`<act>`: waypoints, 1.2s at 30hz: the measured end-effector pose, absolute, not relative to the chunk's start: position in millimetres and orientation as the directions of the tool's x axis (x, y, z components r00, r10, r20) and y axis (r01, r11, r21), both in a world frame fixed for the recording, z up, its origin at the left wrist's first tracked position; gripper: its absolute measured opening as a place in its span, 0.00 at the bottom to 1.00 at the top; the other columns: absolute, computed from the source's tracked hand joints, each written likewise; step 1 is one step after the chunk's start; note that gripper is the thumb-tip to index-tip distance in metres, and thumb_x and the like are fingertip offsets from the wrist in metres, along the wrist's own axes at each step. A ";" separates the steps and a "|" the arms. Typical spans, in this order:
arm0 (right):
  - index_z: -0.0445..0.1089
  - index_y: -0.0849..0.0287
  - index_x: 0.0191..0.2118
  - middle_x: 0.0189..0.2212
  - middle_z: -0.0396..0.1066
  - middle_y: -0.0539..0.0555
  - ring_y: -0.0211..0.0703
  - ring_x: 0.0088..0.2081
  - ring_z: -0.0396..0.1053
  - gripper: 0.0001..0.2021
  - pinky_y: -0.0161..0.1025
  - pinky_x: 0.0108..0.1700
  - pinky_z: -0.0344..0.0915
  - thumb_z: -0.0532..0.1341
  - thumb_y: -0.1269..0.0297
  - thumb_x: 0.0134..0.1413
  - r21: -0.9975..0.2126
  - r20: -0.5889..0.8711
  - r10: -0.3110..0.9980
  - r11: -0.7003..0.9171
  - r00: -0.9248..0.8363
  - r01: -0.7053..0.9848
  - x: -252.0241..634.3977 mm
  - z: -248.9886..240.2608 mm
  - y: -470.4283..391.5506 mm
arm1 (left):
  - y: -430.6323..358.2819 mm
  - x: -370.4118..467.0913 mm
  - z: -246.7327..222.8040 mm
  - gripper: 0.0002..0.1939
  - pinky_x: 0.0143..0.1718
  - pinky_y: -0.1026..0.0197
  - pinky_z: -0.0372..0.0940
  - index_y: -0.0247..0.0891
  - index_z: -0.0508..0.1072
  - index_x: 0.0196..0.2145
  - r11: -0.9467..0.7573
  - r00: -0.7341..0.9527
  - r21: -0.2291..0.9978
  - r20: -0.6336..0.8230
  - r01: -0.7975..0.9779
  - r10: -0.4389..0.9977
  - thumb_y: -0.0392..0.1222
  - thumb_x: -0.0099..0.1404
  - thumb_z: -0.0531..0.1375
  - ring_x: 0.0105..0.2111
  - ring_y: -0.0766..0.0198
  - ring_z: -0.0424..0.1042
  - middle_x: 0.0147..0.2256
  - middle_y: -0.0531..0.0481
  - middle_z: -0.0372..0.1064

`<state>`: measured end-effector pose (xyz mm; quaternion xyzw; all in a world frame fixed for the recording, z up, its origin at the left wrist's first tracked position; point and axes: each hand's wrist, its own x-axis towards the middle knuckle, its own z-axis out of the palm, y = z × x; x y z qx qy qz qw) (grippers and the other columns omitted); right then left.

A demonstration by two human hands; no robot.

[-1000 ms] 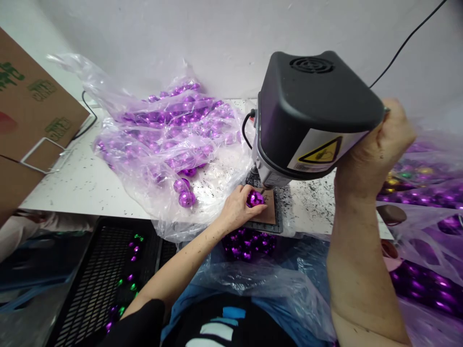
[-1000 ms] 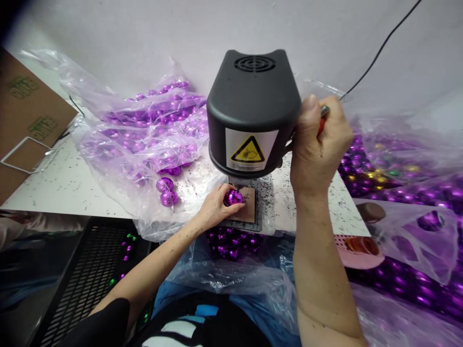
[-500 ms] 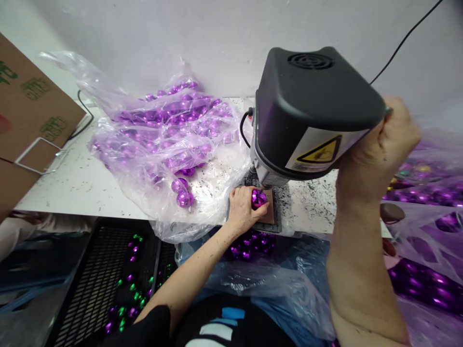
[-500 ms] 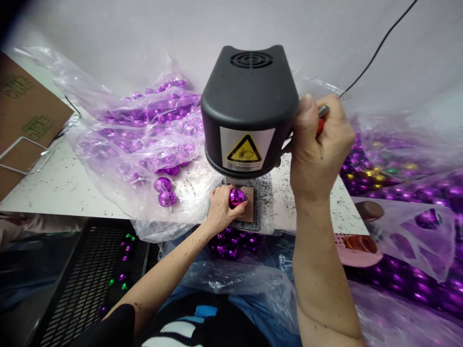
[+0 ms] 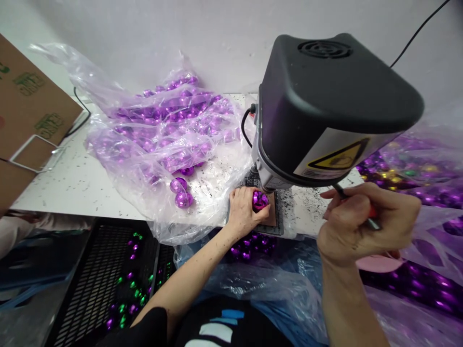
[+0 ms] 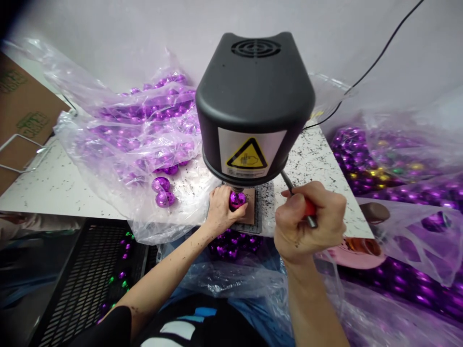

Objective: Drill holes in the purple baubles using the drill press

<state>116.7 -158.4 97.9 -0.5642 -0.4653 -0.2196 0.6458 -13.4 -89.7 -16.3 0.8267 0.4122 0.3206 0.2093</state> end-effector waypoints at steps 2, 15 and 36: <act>0.66 0.65 0.24 0.15 0.58 0.48 0.32 0.19 0.62 0.12 0.31 0.22 0.56 0.57 0.65 0.56 -0.478 0.877 0.231 0.336 0.421 0.812 116.9 96.3 -158.3 | -89.6 -13.4 -16.3 0.16 0.50 0.52 0.57 0.41 0.67 0.42 -0.568 0.458 0.611 0.348 0.551 0.818 0.45 0.59 0.67 0.45 0.54 0.67 0.40 0.49 0.70; 0.71 0.62 0.29 0.16 0.58 0.48 0.31 0.21 0.59 0.10 0.34 0.27 0.57 0.56 0.65 0.58 -0.550 0.835 0.252 0.346 0.489 0.760 106.7 77.6 -161.2 | -89.8 -13.9 -11.8 0.18 0.50 0.51 0.57 0.41 0.66 0.44 -0.542 0.469 0.623 0.298 0.564 0.831 0.46 0.59 0.67 0.46 0.54 0.67 0.42 0.49 0.70; 0.71 0.65 0.31 0.24 0.63 0.50 0.25 0.24 0.61 0.21 0.30 0.29 0.54 0.51 0.54 0.65 -0.547 0.834 0.187 0.157 0.519 0.822 132.1 116.4 -142.4 | -91.2 -15.2 -18.6 0.18 0.51 0.51 0.58 0.42 0.68 0.45 -0.553 0.467 0.632 0.319 0.543 0.824 0.46 0.60 0.67 0.46 0.54 0.67 0.42 0.48 0.70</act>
